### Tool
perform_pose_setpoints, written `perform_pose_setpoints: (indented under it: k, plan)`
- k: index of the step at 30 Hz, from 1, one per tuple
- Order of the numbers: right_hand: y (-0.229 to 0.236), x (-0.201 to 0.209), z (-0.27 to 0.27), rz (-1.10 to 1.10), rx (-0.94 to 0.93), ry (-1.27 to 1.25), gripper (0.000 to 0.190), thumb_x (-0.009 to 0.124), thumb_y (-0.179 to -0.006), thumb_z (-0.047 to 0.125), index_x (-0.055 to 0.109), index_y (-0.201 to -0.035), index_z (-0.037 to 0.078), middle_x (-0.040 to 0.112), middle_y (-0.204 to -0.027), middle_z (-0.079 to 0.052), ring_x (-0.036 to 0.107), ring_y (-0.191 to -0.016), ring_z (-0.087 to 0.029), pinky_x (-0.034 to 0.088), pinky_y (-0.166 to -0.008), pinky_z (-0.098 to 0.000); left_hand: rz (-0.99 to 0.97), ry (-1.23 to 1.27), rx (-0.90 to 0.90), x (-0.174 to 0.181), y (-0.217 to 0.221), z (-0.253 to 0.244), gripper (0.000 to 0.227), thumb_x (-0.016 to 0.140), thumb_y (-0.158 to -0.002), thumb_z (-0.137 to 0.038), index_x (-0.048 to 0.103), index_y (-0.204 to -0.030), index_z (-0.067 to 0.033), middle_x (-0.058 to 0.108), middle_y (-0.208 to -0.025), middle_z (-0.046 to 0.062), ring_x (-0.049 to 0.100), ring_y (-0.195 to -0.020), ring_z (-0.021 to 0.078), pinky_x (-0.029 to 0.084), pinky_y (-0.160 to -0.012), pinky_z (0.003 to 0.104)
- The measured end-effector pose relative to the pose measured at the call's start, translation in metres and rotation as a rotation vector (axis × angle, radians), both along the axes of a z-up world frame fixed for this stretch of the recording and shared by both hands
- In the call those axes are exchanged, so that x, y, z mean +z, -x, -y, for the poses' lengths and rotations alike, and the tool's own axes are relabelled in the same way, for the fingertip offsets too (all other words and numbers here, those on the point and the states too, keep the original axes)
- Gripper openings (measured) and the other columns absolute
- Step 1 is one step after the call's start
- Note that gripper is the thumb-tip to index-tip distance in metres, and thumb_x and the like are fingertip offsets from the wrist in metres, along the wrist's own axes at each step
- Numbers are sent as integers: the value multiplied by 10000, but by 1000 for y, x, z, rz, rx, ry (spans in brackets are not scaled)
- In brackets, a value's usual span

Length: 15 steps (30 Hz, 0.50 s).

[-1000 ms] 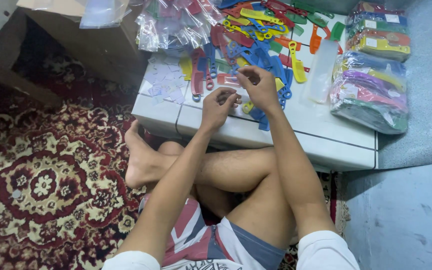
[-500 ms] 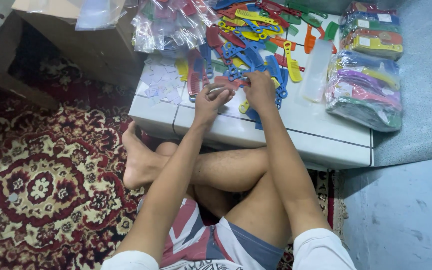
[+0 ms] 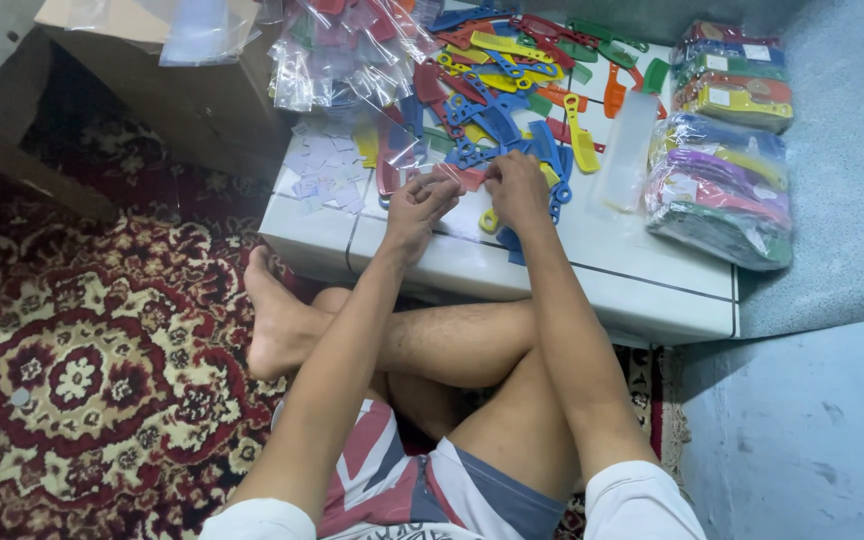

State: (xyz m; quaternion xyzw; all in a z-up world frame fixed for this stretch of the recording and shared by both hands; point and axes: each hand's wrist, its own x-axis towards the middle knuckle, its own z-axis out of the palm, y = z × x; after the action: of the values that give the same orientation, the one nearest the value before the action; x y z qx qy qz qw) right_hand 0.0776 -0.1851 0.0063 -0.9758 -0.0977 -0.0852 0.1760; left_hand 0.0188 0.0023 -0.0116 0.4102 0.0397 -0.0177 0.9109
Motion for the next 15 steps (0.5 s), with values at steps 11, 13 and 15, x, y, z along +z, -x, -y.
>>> perform_pose_setpoints:
  k: [11, 13, 15]
  plan:
    - [6, 10, -5, -96, -2, 47, 175, 780, -875, 195, 690, -1022, 163, 603, -1041, -52, 573, -1111, -330, 522, -942, -519, -3, 29, -23, -9, -6, -2, 313, 814, -889, -74, 678, -1165, -23, 770, -1008, 143, 767, -971, 286, 647, -920, 350]
    - [9, 13, -5, -105, -5, 64, 177, 777, -878, 191, 682, -1024, 163, 600, -1058, -50, 566, -1125, -328, 513, -952, -522, -5, 30, -27, -9, -6, -2, 313, 809, -889, -58, 678, -1172, -25, 769, -1016, 141, 767, -976, 287, 644, -925, 349]
    - [11, 17, -6, -106, -13, 79, 195, 773, -880, 202, 650, -1030, 180, 620, -1030, -19, 573, -1120, -297, 505, -936, -511, -5, 28, -59, -6, -5, -4, 327, 808, -898, -62, 680, -1197, -28, 764, -1063, 150, 762, -1009, 283, 634, -943, 351]
